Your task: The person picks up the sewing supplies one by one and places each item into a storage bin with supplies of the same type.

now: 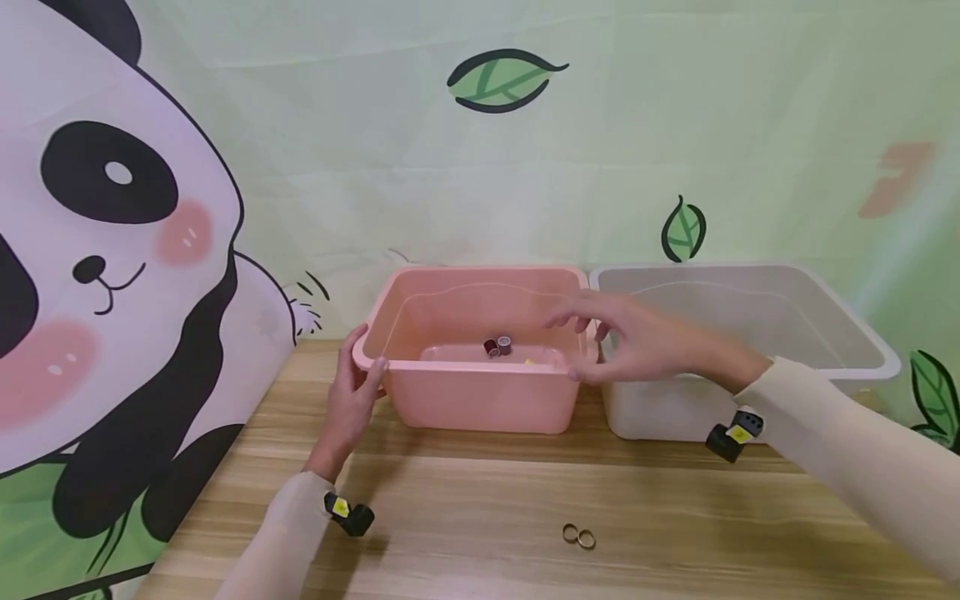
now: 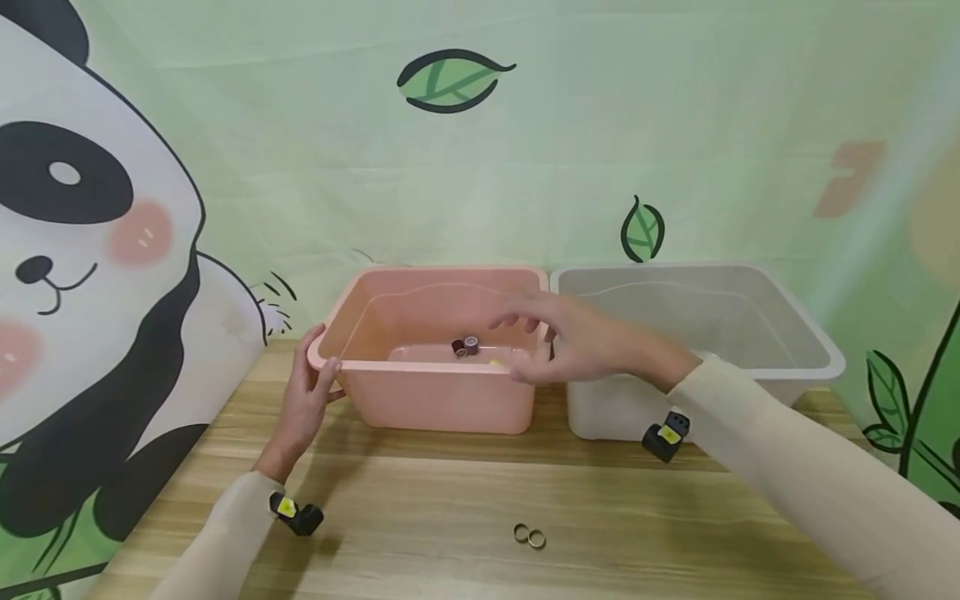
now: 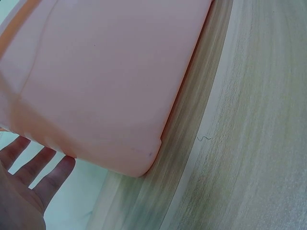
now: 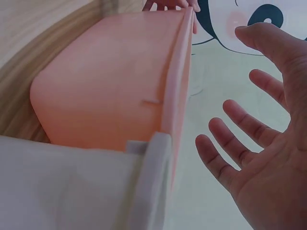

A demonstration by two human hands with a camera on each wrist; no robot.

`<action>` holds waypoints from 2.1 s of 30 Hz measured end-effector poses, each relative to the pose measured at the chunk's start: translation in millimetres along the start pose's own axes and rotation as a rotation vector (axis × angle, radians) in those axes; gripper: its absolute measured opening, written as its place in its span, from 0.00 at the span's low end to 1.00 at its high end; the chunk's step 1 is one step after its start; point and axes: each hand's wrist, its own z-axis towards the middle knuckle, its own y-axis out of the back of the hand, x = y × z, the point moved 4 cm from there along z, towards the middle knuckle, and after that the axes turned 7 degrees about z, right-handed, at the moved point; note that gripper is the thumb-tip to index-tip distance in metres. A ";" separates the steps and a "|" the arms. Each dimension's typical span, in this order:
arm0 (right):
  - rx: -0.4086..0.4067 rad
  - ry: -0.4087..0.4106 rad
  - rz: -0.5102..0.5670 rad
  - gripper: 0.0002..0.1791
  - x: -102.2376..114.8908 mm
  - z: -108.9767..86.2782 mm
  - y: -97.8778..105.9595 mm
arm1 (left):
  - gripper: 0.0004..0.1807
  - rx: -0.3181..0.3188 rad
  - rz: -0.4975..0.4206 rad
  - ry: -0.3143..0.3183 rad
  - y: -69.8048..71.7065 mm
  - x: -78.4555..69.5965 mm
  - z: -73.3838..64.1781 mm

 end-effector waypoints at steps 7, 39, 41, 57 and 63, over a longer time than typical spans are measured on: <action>-0.019 0.063 -0.007 0.32 3.7 -11.2 -11.4 | 0.35 -0.006 0.005 -0.002 -0.1 -0.7 -0.7; 0.028 0.053 0.168 0.33 -27.2 -79.5 -99.2 | 0.35 -0.004 -0.003 -0.017 -1.5 -1.0 -0.6; 0.024 0.050 0.175 0.34 -31.0 -82.0 -103.1 | 0.35 -0.004 -0.004 -0.017 -1.4 0.2 -0.2; 0.114 -0.043 0.223 0.32 -46.4 -105.4 -142.3 | 0.35 -0.001 -0.001 -0.027 -1.2 0.8 -0.1; 0.145 -0.097 0.234 0.26 -50.5 -109.9 -153.2 | 0.35 -0.002 0.008 -0.030 -1.5 0.4 -0.3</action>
